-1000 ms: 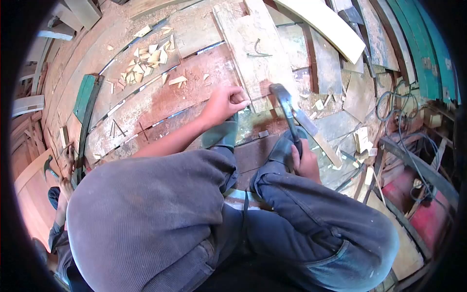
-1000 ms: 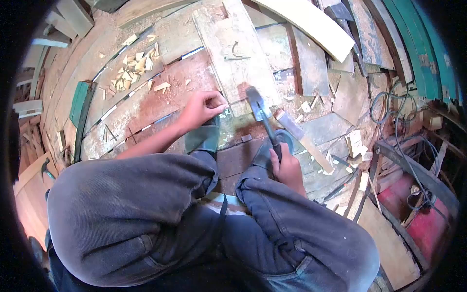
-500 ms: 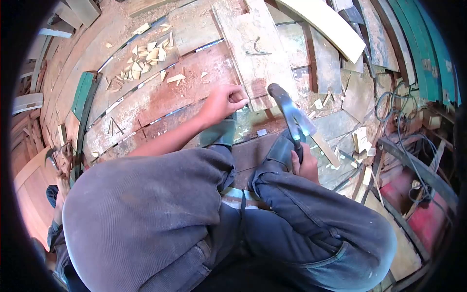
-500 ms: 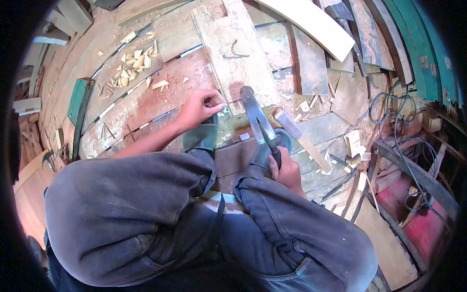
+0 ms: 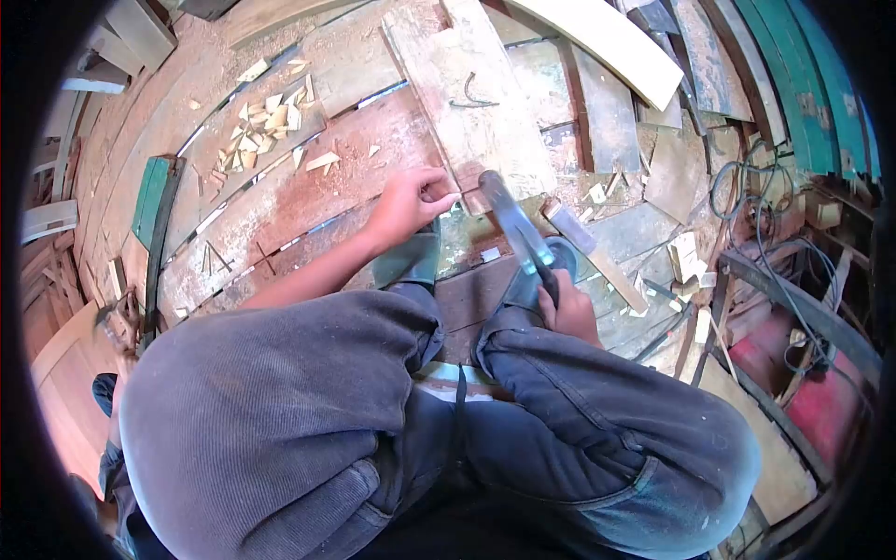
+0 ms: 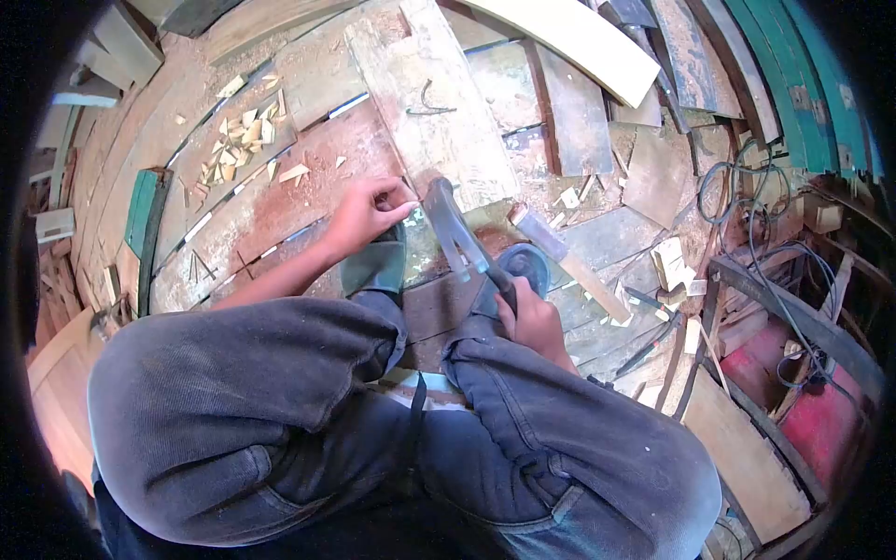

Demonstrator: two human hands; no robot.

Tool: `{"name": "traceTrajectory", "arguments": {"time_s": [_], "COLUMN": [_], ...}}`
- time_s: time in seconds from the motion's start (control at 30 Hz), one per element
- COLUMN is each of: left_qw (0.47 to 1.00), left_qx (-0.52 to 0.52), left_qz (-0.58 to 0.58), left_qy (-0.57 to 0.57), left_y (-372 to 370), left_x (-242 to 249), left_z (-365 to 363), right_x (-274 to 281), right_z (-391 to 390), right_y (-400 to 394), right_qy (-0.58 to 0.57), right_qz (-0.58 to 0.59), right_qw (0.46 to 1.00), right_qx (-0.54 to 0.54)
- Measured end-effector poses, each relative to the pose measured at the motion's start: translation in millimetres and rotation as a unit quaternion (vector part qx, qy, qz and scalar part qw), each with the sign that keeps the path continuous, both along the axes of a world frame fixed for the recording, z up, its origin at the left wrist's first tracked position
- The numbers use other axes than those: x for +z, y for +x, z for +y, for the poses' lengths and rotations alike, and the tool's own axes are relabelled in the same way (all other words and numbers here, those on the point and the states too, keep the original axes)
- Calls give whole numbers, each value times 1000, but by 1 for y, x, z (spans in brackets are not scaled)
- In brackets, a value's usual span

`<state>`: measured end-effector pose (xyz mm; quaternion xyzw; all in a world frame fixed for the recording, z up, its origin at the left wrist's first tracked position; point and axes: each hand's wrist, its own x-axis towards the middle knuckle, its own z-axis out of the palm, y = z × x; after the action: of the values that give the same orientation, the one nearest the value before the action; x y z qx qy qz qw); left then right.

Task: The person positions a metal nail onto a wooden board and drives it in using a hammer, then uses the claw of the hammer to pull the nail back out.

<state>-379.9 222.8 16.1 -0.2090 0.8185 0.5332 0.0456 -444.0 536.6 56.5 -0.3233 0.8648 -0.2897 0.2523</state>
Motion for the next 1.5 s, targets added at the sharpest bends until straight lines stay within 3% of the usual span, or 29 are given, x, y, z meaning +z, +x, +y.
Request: {"name": "traceTrajectory", "arguments": {"time_s": [0.17, 0.27, 0.37, 0.57, 0.77, 0.97, 1.5], "left_qw": [999, 990, 988, 962, 926, 845, 808], "left_qx": [11, 33, 58, 79, 138, 211, 182], "left_qz": [-17, -21, 0, 7, -4, 8, 33], "left_qy": [38, 137, 140, 260, 352, 492, 560], "left_y": [-1, 0, 0, -2, -10, -17, -20], "left_x": [10, -12, -21, -23, 1, 19, 31], "left_z": [-2, -6, -6, -14, -19, -15, -10], "right_x": [-10, -17, -18, -35, -24, -20, -30], "right_z": [7, 11, 11, 21, 14, 8, 16], "right_y": [11, 9, 4, 8, 5, 6, 5], "right_qy": [-7, -19, -6, -32, -41, -64, -52], "right_qz": [-62, -122, -191, -151, -192, -194, -187], "right_qw": [993, 976, 957, 966, 956, 952, 957], "right_qx": [-99, -180, -219, -207, -216, -228, -216]}}
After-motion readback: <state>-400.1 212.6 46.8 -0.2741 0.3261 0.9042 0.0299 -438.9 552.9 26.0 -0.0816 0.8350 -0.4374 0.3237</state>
